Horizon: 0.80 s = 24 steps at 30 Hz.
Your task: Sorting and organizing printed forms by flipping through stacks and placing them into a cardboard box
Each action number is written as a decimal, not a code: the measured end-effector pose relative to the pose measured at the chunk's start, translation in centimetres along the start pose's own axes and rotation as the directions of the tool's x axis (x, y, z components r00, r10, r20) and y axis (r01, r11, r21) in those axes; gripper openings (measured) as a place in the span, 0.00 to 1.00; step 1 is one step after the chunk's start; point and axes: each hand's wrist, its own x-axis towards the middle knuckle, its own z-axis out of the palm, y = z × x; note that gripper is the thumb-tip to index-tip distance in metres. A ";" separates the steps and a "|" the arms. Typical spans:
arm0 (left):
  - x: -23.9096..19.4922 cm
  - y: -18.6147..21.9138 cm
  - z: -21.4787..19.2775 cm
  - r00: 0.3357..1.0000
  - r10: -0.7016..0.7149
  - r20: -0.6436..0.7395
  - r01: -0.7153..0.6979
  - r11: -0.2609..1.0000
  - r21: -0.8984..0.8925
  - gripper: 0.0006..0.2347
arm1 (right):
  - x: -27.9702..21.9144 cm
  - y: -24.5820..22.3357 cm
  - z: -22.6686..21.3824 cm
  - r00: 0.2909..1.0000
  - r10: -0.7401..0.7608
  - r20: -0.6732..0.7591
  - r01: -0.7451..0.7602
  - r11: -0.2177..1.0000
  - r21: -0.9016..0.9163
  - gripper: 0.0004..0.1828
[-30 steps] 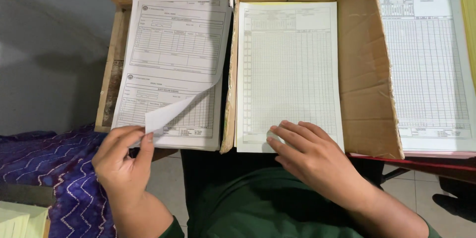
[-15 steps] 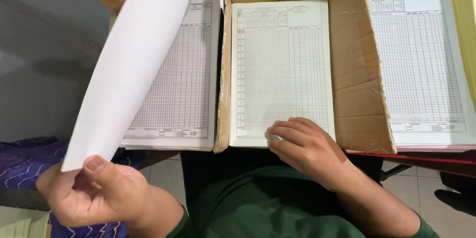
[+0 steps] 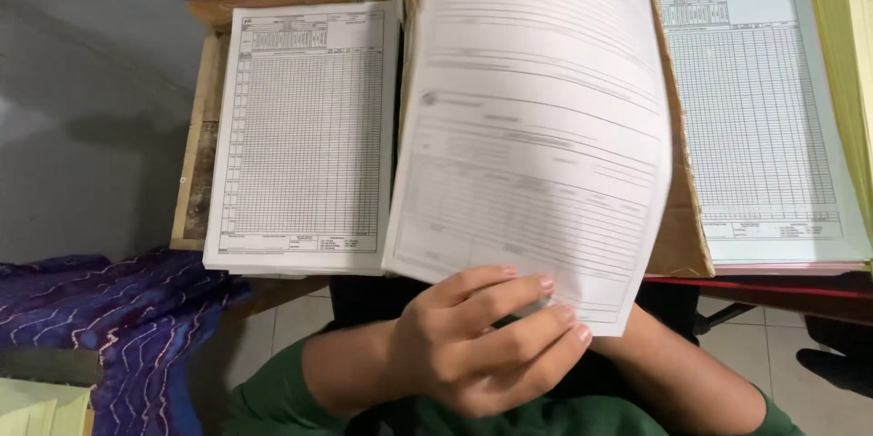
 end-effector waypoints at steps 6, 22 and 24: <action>-0.2 0.8 2.9 0.995 -0.074 0.070 0.072 0.997 0.023 0.10 | -1.2 -1.8 -1.5 0.991 -0.069 0.119 0.051 0.988 0.146 0.05; -5.9 0.6 7.7 0.822 -0.339 0.458 0.382 0.924 -0.001 0.08 | 1.4 -3.1 -7.3 0.977 -0.155 0.147 0.028 0.775 0.632 0.10; -6.7 0.6 8.3 0.795 -0.317 0.517 0.365 0.931 0.009 0.13 | 1.6 -3.2 -8.1 0.975 -0.191 0.112 0.062 0.721 0.690 0.11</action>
